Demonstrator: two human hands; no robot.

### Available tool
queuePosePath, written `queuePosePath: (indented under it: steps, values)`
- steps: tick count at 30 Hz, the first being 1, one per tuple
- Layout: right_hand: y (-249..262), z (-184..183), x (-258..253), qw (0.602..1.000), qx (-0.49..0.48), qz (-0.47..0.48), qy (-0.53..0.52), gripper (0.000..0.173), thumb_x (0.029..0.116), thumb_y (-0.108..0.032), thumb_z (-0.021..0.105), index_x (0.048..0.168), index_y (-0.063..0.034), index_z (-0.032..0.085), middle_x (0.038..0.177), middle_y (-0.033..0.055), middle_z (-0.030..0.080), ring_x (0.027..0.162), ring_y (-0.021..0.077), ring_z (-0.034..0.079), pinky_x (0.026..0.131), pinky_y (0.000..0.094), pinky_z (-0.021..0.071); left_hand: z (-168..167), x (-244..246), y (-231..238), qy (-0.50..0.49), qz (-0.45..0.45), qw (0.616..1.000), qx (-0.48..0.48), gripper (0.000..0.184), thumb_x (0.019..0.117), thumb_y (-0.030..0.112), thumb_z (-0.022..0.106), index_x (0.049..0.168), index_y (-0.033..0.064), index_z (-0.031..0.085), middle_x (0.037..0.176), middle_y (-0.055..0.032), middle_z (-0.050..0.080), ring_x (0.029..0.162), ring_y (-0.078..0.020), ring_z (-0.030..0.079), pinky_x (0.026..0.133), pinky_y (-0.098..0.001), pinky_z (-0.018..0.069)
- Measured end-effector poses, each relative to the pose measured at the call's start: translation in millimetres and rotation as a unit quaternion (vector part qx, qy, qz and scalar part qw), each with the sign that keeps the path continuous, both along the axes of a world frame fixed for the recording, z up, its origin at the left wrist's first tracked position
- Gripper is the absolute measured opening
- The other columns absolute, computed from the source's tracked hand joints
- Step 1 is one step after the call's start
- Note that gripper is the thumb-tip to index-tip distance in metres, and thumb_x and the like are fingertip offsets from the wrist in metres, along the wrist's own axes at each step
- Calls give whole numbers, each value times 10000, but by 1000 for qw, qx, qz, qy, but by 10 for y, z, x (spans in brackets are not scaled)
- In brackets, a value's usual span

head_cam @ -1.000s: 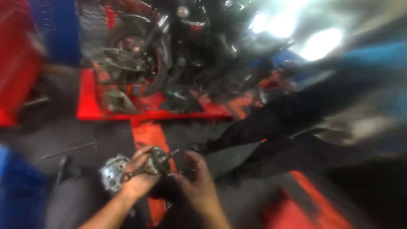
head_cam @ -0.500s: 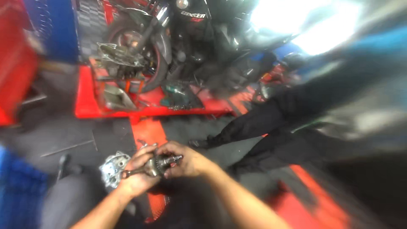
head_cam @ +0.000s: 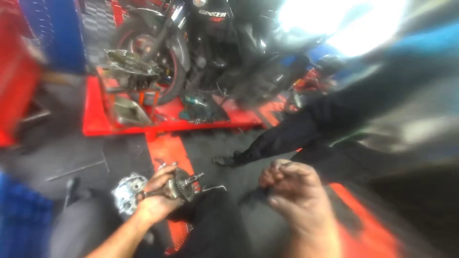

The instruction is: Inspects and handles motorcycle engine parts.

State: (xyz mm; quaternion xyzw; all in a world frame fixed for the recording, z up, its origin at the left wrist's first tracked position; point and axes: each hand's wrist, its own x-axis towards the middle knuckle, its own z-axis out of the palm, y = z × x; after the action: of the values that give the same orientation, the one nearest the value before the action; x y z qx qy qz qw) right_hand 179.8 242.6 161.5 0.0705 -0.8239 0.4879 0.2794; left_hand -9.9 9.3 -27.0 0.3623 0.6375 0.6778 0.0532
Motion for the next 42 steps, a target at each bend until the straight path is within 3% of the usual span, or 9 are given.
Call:
queuePosePath:
  steps: [6,19,23,26,30,34,36,39,42]
  values:
    - [-47,78,-149,998,-6,63,6,573,795,-271,867,1296,-332,594,1190,-63,604,971,115,642,809,282,595,19,10,-79,-19,-9,999,39,388,611,155,922,962,109,762,1336,-41,674,1292,-193,606,1057,-386,565]
    - [23,432,-474,993,13,96,71,570,773,-320,876,1275,-315,608,1185,-44,634,971,150,655,804,312,594,93,0,-116,-27,3,996,87,448,604,135,939,1006,68,753,1321,-93,675,1256,-210,630,1036,-382,576]
    - [-57,190,-623,991,-37,119,52,564,766,-309,883,1263,-318,617,1204,-46,635,1020,160,655,841,339,599,117,-6,-142,-24,-2,997,76,438,613,163,936,1003,85,751,1328,-78,671,1245,-191,631,1031,-370,573]
    - [-223,-206,-789,990,-67,122,0,501,785,-397,863,1228,-358,632,1251,-69,633,1110,162,643,922,380,586,130,-10,-145,-31,-12,997,76,447,612,163,939,1013,98,751,1331,-68,669,1235,-181,636,1021,-372,580]
    - [-568,-787,-838,983,37,3,-181,367,873,-358,791,1182,-181,701,1350,35,611,1266,189,582,1022,411,554,147,20,-139,-26,5,998,51,444,629,189,932,1027,108,753,1343,-62,658,1231,-171,636,1013,-372,587]
    - [-1038,-977,-644,921,216,-214,-243,353,966,-401,650,1180,-133,731,1155,25,716,1068,138,688,897,371,605,64,12,-132,28,86,996,21,397,671,256,911,1020,145,757,1359,-49,653,1262,-201,618,1022,-432,572]
    - [-1287,-989,-537,902,296,-235,-207,302,988,-346,615,1157,-139,757,1021,8,762,943,148,729,811,400,620,7,-23,-147,63,104,993,14,335,725,278,882,1021,179,759,1384,-25,645,1277,-226,608,1035,-475,553]
    - [-1500,-957,-564,869,387,-223,-213,556,895,-197,592,1443,-108,593,776,-15,720,651,167,683,572,391,577,15,-65,-151,99,125,987,3,300,776,308,848,1039,198,757,1392,-29,637,1274,-245,605,1039,-480,542]
    - [-1576,-1100,-675,813,463,-251,-250,718,833,-189,666,1531,-190,498,665,2,650,566,220,645,495,400,528,54,-62,-130,108,138,984,10,274,808,292,830,1044,173,753,1374,-57,637,1261,-255,607,1032,-477,543]
